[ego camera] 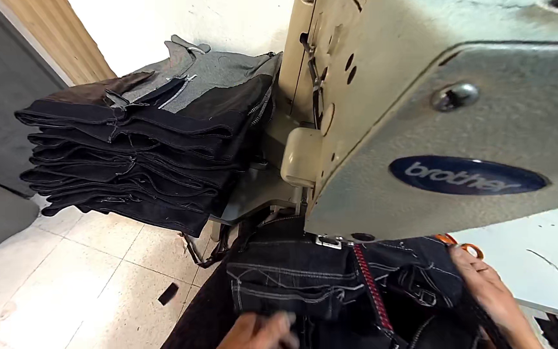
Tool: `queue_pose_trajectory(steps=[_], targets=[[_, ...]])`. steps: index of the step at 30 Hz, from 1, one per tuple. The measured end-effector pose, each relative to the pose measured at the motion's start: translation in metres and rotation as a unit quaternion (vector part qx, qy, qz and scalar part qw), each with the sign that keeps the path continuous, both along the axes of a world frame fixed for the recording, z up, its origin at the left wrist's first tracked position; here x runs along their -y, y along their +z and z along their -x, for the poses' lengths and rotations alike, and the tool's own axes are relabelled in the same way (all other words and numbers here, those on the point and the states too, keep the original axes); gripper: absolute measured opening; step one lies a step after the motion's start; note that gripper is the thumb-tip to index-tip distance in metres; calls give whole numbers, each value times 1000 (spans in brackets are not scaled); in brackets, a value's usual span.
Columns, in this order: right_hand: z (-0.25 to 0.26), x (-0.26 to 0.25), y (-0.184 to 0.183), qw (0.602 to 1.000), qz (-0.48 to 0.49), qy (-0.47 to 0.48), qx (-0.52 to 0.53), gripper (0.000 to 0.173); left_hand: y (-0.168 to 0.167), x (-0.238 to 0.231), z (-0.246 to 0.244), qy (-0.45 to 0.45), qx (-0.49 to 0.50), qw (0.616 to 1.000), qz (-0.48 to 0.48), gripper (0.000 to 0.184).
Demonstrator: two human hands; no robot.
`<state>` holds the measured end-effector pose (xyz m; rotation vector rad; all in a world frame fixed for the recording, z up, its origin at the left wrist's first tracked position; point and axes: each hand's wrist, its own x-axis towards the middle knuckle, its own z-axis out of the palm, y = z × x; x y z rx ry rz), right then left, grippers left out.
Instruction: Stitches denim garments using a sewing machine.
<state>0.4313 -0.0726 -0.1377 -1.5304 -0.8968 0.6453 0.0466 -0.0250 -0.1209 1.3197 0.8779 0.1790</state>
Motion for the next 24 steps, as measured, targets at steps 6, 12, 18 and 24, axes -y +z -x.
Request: queue_pose_trajectory(steps=[6, 12, 18, 24], targets=[[-8, 3, -4, 998, -9, -4, 68, 31, 1, -74, 22, 459, 194, 860, -107, 42], [9, 7, -9, 996, -1, 4, 88, 24, 23, -105, 45, 287, -70, 886, -357, 31], [15, -8, 13, 969, -24, 44, 244, 28, 41, -129, -76, 52, -96, 923, -369, 37], [31, -53, -24, 914, -17, -53, 401, 38, -31, -229, -96, 78, 45, 701, -708, 18]])
